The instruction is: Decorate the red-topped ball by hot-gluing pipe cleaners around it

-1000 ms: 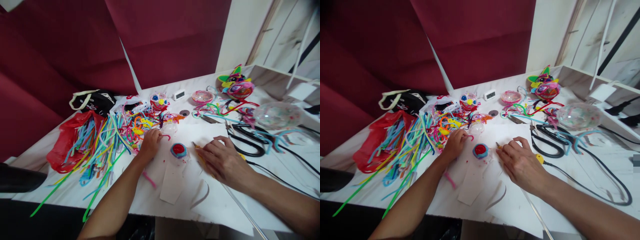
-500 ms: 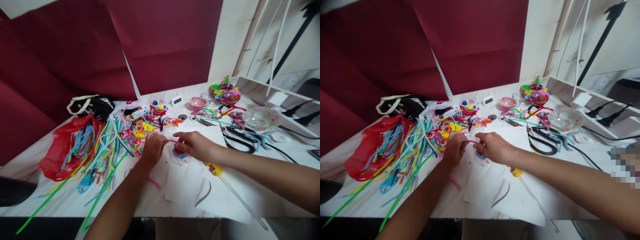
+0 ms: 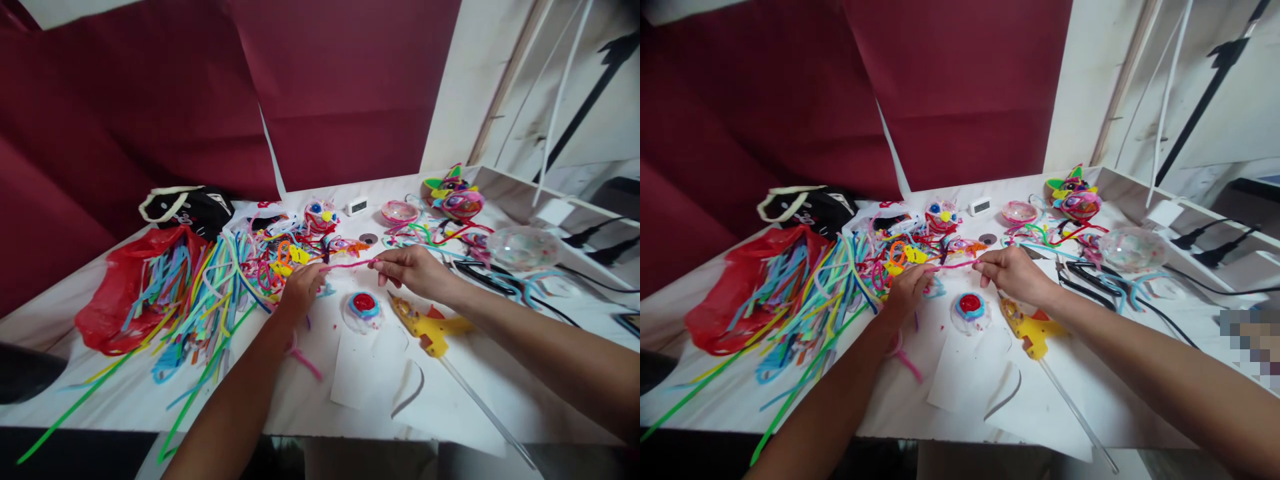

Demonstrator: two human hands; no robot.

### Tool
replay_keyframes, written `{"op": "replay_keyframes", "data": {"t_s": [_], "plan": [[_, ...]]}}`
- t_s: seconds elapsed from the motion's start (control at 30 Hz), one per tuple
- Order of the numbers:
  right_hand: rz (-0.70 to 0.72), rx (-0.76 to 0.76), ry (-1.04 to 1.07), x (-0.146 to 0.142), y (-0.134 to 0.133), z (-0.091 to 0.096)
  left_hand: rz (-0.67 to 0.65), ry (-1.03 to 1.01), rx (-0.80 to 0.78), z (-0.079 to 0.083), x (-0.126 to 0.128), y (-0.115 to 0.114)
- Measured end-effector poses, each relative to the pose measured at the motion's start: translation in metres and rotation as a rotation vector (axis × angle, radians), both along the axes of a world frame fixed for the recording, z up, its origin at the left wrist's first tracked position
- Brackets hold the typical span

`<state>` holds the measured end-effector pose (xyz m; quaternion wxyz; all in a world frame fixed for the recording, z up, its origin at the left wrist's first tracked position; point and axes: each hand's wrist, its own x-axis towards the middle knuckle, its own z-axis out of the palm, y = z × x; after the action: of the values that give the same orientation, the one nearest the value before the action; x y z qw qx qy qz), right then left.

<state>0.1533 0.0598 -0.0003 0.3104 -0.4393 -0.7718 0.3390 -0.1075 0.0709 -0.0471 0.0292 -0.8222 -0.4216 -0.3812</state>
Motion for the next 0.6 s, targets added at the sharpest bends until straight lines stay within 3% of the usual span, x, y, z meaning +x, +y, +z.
{"op": "replay_keyframes", "data": {"t_s": [0.27, 0.43, 0.6], "plan": [[-0.054, -0.085, 0.141, 0.02, 0.008, -0.006, 0.065, -0.1, -0.164, 0.007, 0.0, -0.002], [-0.045, -0.103, 0.164, 0.033, 0.006, -0.01, 0.055, -0.111, -0.178, 0.009, 0.002, -0.003], [-0.057, -0.105, 0.146, 0.045, -0.003, -0.003, 0.045, -0.128, -0.142, 0.019, 0.005, -0.012]]}}
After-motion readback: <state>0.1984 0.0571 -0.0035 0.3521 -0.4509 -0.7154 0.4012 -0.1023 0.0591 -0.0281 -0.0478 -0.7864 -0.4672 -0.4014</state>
